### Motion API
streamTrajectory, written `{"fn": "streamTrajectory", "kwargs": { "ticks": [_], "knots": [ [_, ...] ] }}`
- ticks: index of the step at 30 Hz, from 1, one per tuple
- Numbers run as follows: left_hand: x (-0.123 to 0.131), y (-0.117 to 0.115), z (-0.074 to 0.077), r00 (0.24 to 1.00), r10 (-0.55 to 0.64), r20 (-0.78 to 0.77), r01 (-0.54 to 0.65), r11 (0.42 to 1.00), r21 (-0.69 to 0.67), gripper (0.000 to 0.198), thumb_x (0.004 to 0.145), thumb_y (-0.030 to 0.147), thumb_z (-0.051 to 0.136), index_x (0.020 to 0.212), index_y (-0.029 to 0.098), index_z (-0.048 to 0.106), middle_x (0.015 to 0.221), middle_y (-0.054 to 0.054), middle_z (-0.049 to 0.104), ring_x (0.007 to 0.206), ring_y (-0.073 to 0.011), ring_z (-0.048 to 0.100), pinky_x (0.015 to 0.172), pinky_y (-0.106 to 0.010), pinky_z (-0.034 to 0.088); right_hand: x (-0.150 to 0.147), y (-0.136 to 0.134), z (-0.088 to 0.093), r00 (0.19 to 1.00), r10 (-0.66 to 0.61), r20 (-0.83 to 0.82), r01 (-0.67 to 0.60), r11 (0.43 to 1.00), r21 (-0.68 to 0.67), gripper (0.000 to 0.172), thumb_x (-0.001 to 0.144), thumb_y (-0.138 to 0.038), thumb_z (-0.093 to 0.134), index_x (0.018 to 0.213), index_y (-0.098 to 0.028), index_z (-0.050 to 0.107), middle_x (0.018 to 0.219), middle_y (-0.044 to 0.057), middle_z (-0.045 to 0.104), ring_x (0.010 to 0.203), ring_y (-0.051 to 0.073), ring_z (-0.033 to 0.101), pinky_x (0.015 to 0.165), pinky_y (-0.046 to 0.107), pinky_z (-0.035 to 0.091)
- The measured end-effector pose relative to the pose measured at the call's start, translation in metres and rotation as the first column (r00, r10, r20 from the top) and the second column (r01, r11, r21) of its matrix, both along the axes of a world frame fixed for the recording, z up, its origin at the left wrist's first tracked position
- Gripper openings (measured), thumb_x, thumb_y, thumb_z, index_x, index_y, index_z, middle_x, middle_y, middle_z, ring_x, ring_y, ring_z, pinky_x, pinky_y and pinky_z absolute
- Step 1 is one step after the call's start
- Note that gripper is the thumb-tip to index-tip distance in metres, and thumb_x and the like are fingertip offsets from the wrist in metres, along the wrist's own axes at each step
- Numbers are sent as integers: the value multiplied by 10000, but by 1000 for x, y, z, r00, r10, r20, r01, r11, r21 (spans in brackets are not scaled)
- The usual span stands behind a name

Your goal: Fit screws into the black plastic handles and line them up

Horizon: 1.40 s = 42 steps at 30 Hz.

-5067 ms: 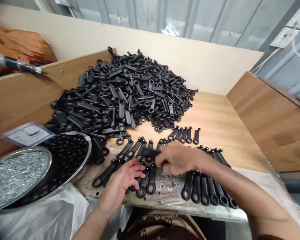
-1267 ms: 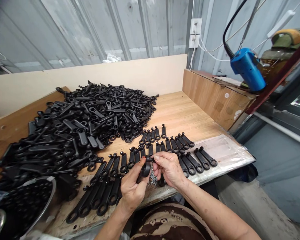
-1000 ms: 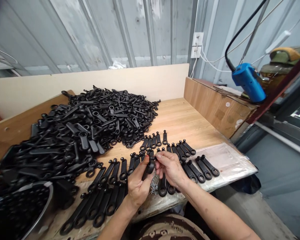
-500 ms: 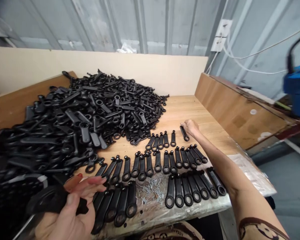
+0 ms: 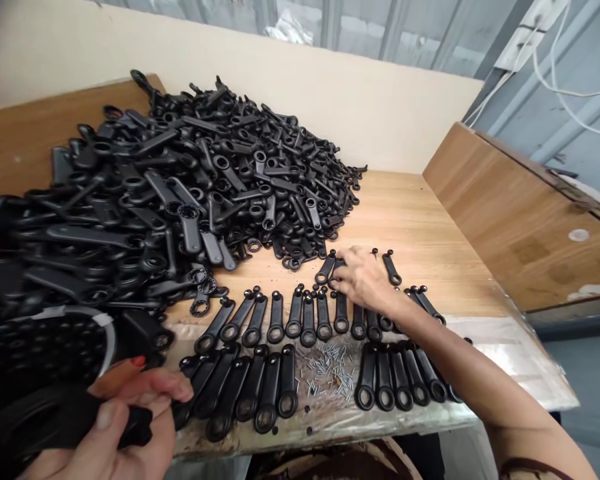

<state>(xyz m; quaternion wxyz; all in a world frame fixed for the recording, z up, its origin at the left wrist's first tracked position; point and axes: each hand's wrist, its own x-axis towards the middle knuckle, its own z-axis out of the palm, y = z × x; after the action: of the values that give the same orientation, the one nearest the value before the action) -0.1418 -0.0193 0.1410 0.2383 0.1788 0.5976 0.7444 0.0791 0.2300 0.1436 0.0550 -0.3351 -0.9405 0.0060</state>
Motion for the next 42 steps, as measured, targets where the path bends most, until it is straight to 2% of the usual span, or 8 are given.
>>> {"fn": "streamTrajectory", "kwargs": {
  "ticks": [7,15,22,27,32,34,38,42],
  "knots": [
    [8,12,-2,965,-159,209,145,986,82,265,649,363,702,824,177,633,577,-1,600,534,-124,519,472,-212,419,-21,-27,-25,966,31,256,-65,990,125,199,764,-272,587,849,-136,703,1300,129,427,1216,387,268,942,483,256],
    [44,34,-20,734,-505,454,464,861,207,300,783,383,529,846,109,633,492,2,535,401,-79,405,392,-202,283,-21,-29,-41,970,74,232,-103,988,114,165,783,-218,558,806,-148,706,1271,120,474,1203,379,294,934,500,270],
    [66,42,-17,702,-556,446,508,829,234,236,750,262,566,937,132,629,672,-36,626,549,-138,540,457,-239,386,4,-46,-2,964,65,-259,-116,975,-187,161,796,-182,531,864,-135,669,1102,122,585,1045,268,504,878,413,401],
    [77,53,-5,804,-505,-312,508,858,-78,209,746,266,596,918,181,679,922,-71,650,872,-207,583,790,-334,441,52,-85,25,610,-373,-699,-419,597,-684,150,791,-229,587,926,-180,629,851,30,649,726,146,619,642,273,500],
    [88,69,11,287,-325,-901,323,918,-228,107,733,242,629,686,159,677,600,-34,598,591,-150,547,634,-273,416,97,-116,21,309,-592,-744,-678,412,-609,149,742,-186,655,888,-159,646,818,48,670,661,149,648,595,270,523],
    [96,72,14,349,-370,-861,339,906,-252,150,723,260,646,607,166,656,524,-6,557,521,-129,511,572,-257,396,113,-122,17,251,-620,-743,-703,412,-580,169,732,-179,667,898,-154,652,808,54,674,662,150,654,594,266,527],
    [122,71,19,749,-538,-388,546,832,-99,205,696,275,680,876,178,696,510,33,538,481,-103,475,504,-231,388,135,-130,11,166,-654,-738,-712,439,-548,191,709,-187,692,894,-154,662,755,43,675,634,139,651,570,242,522],
    [148,63,24,580,-813,41,802,580,142,313,646,201,714,954,254,691,744,-44,678,644,-158,597,614,-290,466,143,-139,3,140,-674,-725,-741,414,-528,202,696,-238,703,872,-142,674,690,43,670,582,146,636,540,262,522]
  ]
}}
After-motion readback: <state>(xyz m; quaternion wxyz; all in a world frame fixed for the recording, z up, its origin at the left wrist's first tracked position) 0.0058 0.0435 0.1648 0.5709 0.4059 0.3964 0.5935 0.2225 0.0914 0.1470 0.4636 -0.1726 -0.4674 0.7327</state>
